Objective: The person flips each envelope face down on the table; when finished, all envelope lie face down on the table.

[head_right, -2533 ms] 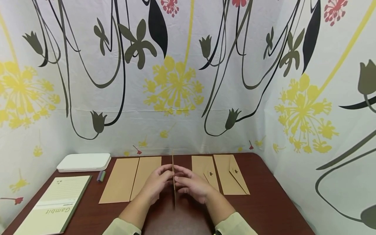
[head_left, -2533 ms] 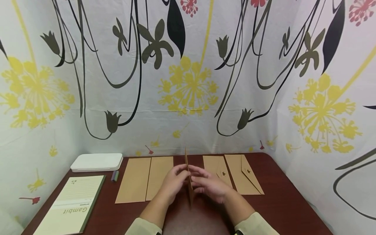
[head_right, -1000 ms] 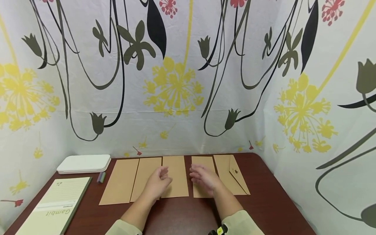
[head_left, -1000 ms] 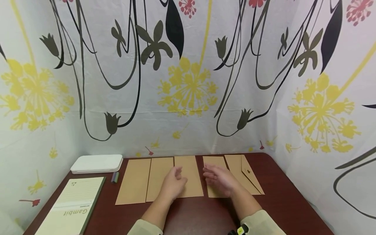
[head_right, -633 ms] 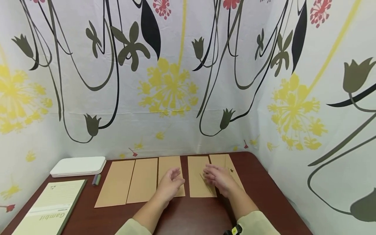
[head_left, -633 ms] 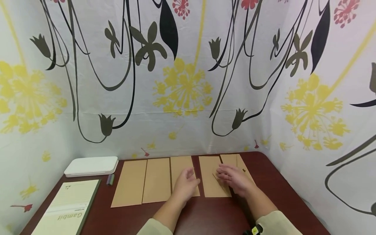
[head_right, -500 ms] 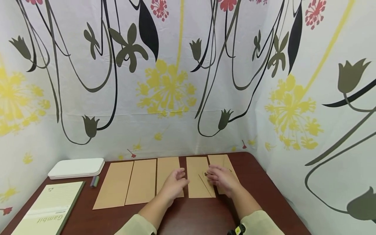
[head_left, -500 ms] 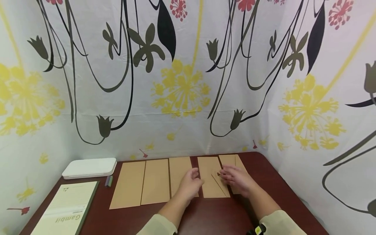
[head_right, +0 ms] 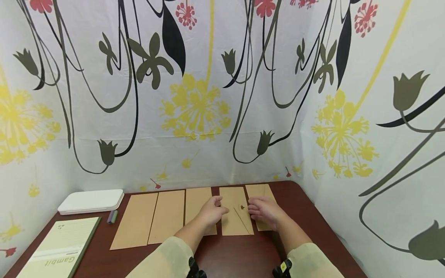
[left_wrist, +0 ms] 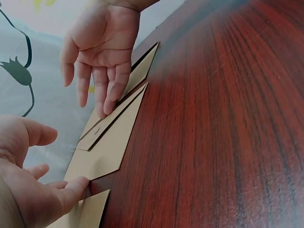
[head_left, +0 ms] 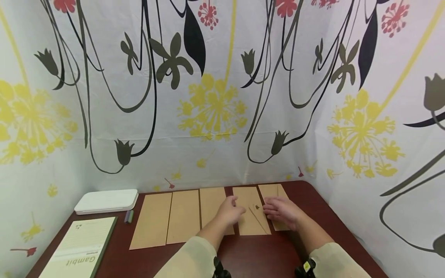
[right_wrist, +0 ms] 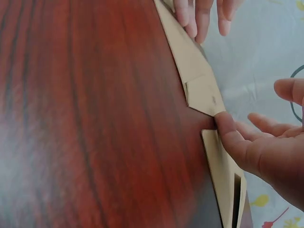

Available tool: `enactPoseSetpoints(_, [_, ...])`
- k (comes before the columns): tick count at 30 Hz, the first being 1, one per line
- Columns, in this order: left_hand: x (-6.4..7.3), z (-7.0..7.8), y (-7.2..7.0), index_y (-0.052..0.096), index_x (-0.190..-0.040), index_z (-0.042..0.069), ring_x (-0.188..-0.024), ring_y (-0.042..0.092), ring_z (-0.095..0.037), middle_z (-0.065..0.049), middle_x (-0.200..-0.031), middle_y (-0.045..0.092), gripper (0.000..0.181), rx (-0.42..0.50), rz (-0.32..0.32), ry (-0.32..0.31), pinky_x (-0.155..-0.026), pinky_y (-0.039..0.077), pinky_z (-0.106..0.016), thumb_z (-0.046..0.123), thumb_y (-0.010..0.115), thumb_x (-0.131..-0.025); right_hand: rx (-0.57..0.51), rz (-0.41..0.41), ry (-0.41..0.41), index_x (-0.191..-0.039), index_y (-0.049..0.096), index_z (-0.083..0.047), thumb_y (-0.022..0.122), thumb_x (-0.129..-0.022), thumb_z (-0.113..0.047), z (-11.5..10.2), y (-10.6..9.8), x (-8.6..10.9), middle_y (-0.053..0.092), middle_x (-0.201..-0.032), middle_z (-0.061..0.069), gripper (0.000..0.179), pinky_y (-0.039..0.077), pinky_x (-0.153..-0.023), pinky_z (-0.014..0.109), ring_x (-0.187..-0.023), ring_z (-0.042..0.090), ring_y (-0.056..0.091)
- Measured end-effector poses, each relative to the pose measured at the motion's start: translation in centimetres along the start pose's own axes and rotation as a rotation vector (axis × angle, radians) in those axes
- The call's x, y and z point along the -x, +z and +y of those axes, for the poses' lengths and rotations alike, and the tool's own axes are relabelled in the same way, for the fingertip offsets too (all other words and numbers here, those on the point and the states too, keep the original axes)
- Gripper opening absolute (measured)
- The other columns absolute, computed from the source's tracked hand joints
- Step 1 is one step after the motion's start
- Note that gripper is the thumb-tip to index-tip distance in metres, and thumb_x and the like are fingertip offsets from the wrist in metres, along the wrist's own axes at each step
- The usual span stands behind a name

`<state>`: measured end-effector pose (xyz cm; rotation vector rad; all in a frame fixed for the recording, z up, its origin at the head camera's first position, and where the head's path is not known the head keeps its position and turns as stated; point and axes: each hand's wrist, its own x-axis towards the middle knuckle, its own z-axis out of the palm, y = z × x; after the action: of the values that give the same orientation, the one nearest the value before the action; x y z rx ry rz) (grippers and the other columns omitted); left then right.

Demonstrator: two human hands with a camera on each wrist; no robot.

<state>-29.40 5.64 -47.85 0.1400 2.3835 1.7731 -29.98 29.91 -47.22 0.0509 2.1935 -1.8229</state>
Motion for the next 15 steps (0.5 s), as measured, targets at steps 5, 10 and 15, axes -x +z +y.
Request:
enactPoseSetpoints(5, [-0.03, -0.37, -0.02, 0.047, -0.157, 0.003, -0.143, 0.053, -0.050, -0.030, -0.163, 0.046, 0.067, 0.028, -0.017, -0.006, -0.115, 0.050, -0.062, 0.016, 0.071, -0.096, 0.000, 0.000, -0.008, -0.160, 0.035, 0.010, 0.053, -0.113, -0.030, -0.09, 0.45, -0.18, 0.045, -0.160, 0.039, 0.065, 0.059, -0.108, 0.041, -0.147, 0.045, 0.054])
enactPoseSetpoints(10, [0.03, -0.39, 0.11, 0.052, -0.153, 0.004, -0.146, 0.050, -0.050, -0.030, -0.162, 0.047, 0.064, 0.031, -0.004, 0.006, -0.117, 0.049, -0.061, 0.014, 0.074, -0.094, -0.055, 0.038, -0.039, -0.160, 0.035, 0.011, 0.052, -0.113, -0.020, 0.19, 0.24, -0.35, 0.050, -0.157, 0.034, 0.059, 0.061, -0.098, 0.029, -0.135, 0.032, 0.065])
enactPoseSetpoints(15, [0.22, -0.16, 0.34, 0.054, -0.153, 0.004, -0.144, 0.053, -0.047, -0.028, -0.159, 0.051, 0.064, 0.045, 0.002, 0.009, -0.115, 0.050, -0.058, 0.017, 0.075, -0.094, -0.086, 0.030, -0.089, -0.161, 0.036, 0.010, 0.056, -0.111, -0.019, 0.39, -0.09, -0.81, 0.059, -0.155, 0.021, 0.060, 0.057, -0.095, 0.021, -0.121, 0.009, 0.066])
